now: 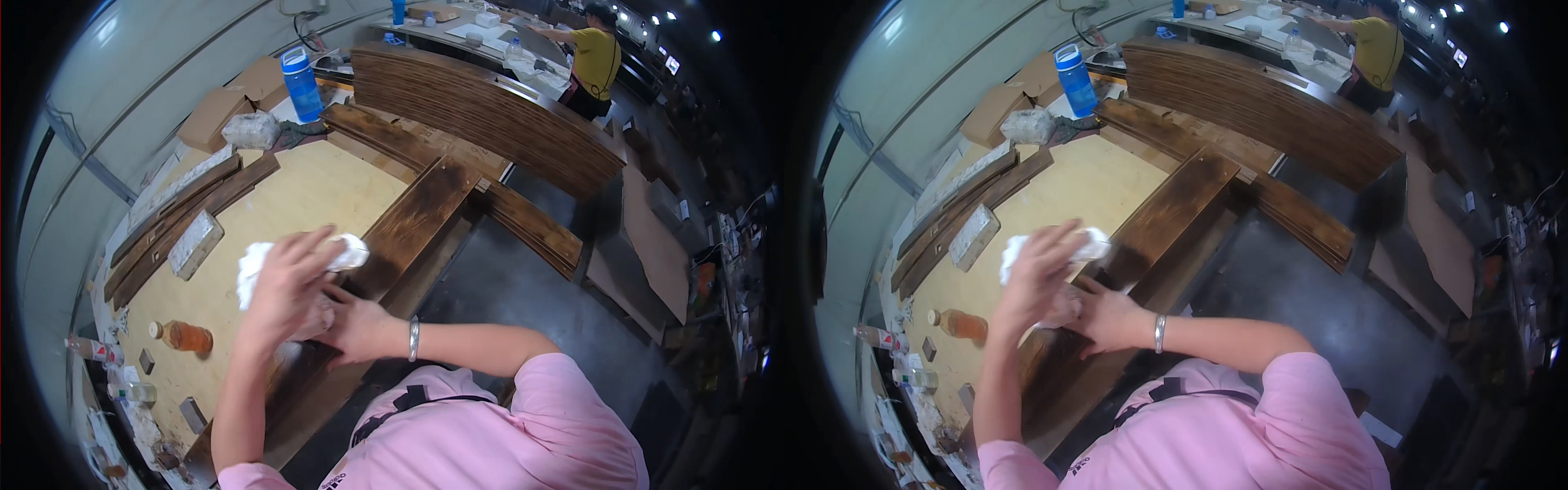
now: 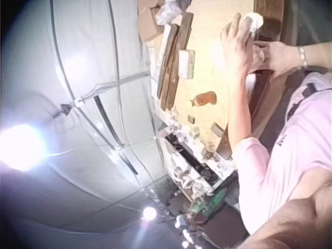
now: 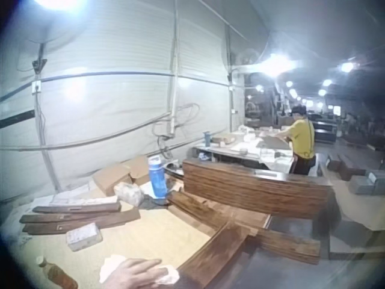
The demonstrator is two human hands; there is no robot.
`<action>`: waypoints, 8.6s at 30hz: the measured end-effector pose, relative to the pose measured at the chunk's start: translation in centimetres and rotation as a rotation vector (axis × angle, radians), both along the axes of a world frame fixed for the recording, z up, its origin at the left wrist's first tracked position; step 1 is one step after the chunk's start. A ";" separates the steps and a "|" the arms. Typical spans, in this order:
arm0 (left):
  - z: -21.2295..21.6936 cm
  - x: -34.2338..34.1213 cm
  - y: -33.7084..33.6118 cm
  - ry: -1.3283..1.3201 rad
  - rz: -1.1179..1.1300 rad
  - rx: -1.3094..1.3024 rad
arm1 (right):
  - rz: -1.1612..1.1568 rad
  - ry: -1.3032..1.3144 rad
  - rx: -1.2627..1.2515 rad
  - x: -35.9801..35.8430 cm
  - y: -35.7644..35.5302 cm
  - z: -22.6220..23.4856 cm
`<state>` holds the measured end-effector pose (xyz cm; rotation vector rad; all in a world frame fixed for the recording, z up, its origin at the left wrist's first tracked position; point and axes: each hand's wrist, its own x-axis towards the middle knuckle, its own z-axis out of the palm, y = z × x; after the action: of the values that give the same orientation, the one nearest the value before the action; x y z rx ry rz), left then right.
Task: The person sands a wooden board using a sanding block, pours liquid from a bottle onto a cloth, and wipes down the wooden board with the cloth.
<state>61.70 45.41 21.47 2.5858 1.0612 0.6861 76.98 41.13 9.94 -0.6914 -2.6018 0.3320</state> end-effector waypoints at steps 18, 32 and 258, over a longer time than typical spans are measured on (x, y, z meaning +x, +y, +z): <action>-9.2 17.3 15.3 0.127 0.035 0.015 | -0.015 0.014 0.202 -1.3 -0.4 -1.4; 8.0 -14.9 -20.2 -0.705 1.246 0.449 | 0.264 -0.183 -0.064 -3.8 5.6 8.6; -9.8 -29.3 -26.3 0.181 1.361 -0.114 | -0.729 0.314 -0.040 28.8 13.8 2.4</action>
<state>32.42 19.15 11.70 1.5080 2.7713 0.5493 105.77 54.97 12.38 -1.4014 -1.8949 0.2326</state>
